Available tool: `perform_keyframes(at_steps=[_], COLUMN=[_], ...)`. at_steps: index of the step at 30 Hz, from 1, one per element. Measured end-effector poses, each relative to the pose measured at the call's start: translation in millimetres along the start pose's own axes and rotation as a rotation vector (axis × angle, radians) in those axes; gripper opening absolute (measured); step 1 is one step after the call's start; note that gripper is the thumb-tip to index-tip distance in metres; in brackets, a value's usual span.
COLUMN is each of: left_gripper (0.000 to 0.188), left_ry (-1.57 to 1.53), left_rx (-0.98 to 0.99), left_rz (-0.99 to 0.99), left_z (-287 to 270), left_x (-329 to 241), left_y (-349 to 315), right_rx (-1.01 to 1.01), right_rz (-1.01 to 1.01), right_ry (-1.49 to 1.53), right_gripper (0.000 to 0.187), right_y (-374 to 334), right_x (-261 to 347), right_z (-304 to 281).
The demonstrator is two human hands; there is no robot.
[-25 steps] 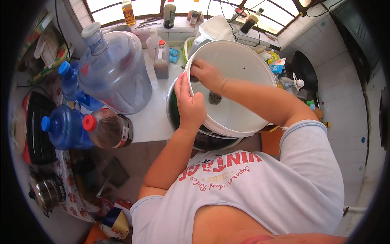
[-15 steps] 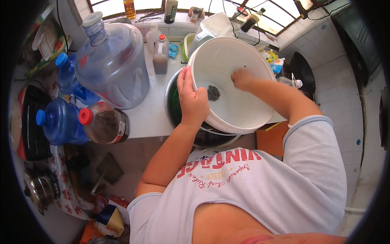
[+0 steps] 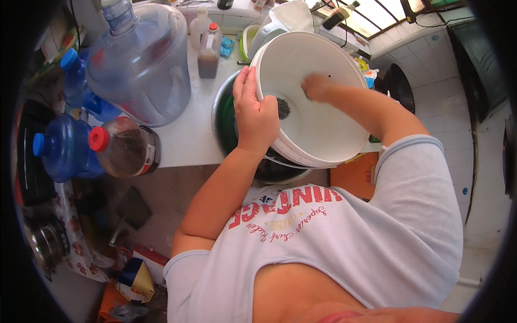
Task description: The person fills a white bucket with water from a tap and uses a steel wool scrubber to clean the interior and exterior surfaces. They scrub the bottom and sides of the bucket, rinse it under running water, and repeat the scrubbing process to ensure thorough cleaning.
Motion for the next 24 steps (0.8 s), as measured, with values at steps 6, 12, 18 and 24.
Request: perform_keyframes(at_steps=[6, 12, 18, 24], left_gripper=[0.054, 0.054, 0.054, 0.053], left_ry=[-0.031, 0.011, -0.090, -0.090], left_rx=[-0.128, -0.123, -0.104, -0.136], left_rz=[-0.029, 0.033, -0.021, -0.017], left_z=[-3, 0, 3, 1], left_x=[-3, 2, -1, 1], left_y=[-3, -2, -1, -3], right_rx=[0.830, 0.319, -0.083, 0.686], right_rz=[0.037, -0.195, 0.133, 0.162], right_ry=[1.333, -0.212, -0.022, 1.970], right_gripper=[0.036, 0.027, 0.029, 0.040], right_y=[-76, -93, -61, -142], right_x=[144, 69, 12, 155], right_z=[13, -37, -3, -95])
Point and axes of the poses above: each hand's wrist, its own y-axis towards the middle knuckle, its own z-axis out of the palm, x = y × z, the point moved 5 cm from there along y, towards the middle knuckle, and after that the axes turned 9 degrees about y, right-handed, at the moved point
